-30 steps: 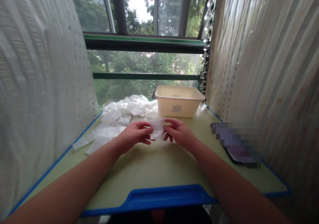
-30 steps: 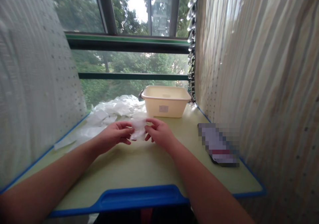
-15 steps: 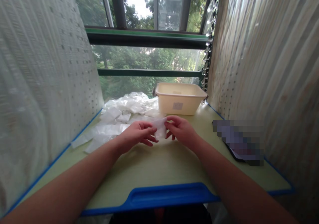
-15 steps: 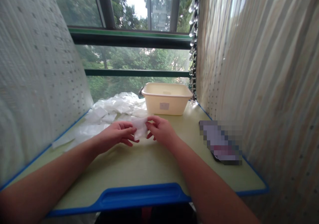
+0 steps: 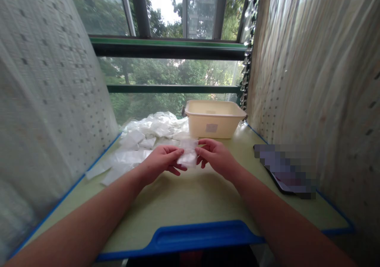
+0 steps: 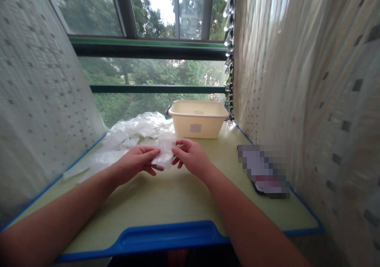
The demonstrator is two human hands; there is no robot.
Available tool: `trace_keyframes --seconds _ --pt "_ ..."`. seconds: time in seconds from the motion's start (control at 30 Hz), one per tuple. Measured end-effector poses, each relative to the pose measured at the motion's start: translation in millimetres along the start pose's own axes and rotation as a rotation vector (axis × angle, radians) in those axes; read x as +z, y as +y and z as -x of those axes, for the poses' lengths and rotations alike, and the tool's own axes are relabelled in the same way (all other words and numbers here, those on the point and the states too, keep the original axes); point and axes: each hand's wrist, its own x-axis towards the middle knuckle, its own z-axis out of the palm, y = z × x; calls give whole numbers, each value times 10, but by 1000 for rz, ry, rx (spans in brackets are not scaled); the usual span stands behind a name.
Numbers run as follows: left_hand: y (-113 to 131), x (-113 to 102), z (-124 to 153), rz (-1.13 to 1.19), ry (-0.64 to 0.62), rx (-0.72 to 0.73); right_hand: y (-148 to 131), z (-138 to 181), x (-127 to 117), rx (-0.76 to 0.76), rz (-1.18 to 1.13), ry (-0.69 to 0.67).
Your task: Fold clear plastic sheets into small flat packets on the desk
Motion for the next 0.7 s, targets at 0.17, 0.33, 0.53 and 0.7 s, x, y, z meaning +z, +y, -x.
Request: trace_keyframes --seconds 0.17,0.33,0.53,0.7 --pt "20 18 30 28 -66 -31 -13 14 2 -15 14 35" --pt "20 18 42 2 -102 -38 -50 37 14 11 18 19" --pt "26 19 24 11 -73 -47 -65 36 21 47 -21 -12" --pt "18 22 23 31 -50 -51 -18 40 7 -30 54 14"
